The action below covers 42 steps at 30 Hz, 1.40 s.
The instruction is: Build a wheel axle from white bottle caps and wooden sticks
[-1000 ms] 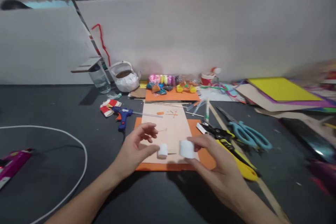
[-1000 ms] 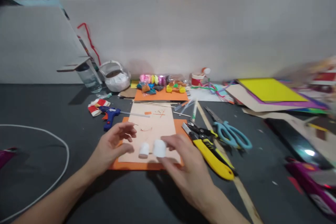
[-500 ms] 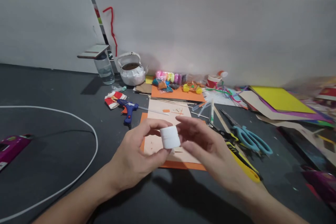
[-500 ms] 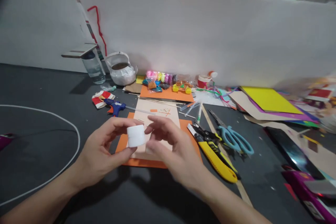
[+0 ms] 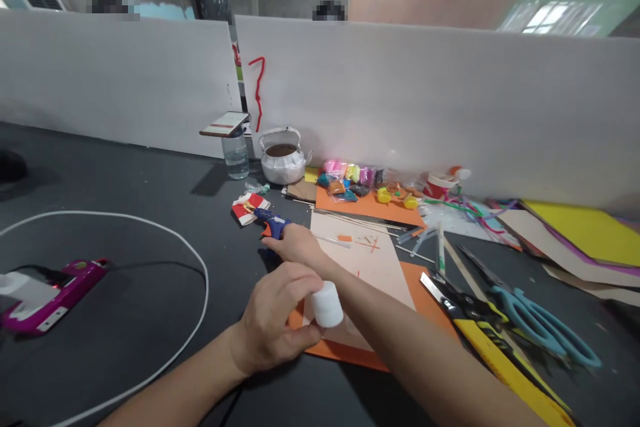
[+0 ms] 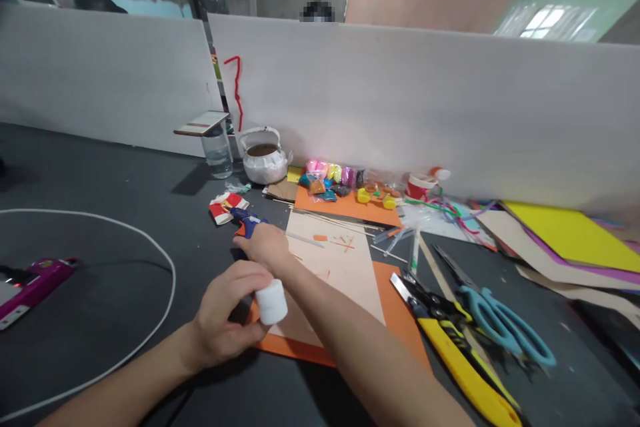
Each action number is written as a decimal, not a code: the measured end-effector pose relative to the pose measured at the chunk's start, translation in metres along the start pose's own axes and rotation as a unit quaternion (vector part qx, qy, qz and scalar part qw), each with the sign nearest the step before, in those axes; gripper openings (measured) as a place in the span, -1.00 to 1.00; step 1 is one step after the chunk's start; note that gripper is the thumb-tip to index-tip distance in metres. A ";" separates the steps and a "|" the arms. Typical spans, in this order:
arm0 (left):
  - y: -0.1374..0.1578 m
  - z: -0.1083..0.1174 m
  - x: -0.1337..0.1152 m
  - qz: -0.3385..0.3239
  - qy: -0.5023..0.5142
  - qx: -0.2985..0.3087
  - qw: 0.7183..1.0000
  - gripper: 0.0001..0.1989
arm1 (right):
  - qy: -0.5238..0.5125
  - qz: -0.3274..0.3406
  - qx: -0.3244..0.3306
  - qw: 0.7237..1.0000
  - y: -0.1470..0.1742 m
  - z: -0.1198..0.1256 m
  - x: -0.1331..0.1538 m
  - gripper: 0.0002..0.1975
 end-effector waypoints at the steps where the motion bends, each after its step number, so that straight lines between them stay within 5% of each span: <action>1: 0.000 0.001 0.002 0.011 0.003 -0.002 1.000 -0.60 | -0.002 -0.006 -0.001 1.000 -0.002 -0.002 0.002 -0.75; 7: 0.003 0.004 0.005 0.053 0.043 -0.014 0.998 -0.58 | -0.124 -0.005 -0.001 0.992 -0.004 -0.003 -0.010 -0.79; 17: 0.008 -0.002 0.003 0.068 0.058 -0.011 0.996 -0.56 | -0.391 0.040 0.006 0.920 0.028 -0.005 -0.024 -0.75; 28: 0.019 -0.016 0.058 0.337 0.046 0.043 0.939 -0.78 | -0.319 0.065 -0.061 0.943 0.043 0.023 -0.052 -0.79; 34: 0.026 -0.023 0.067 0.361 0.046 0.073 0.928 -0.74 | -0.287 0.075 -0.093 0.951 0.062 0.032 -0.072 -0.79; 42: 0.030 -0.028 0.071 0.381 0.100 0.063 0.917 -0.77 | -0.304 0.119 -0.232 0.916 0.113 0.062 -0.089 -0.66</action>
Point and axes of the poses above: each hand's wrist, its own y-axis away from the middle knuckle, its own z-axis out of the back of the hand, x = y × z, the point moved 8 cm from there along -y, towards the middle knuckle, and after that the axes turned 11 degrees about x, right-handed, at the moved point
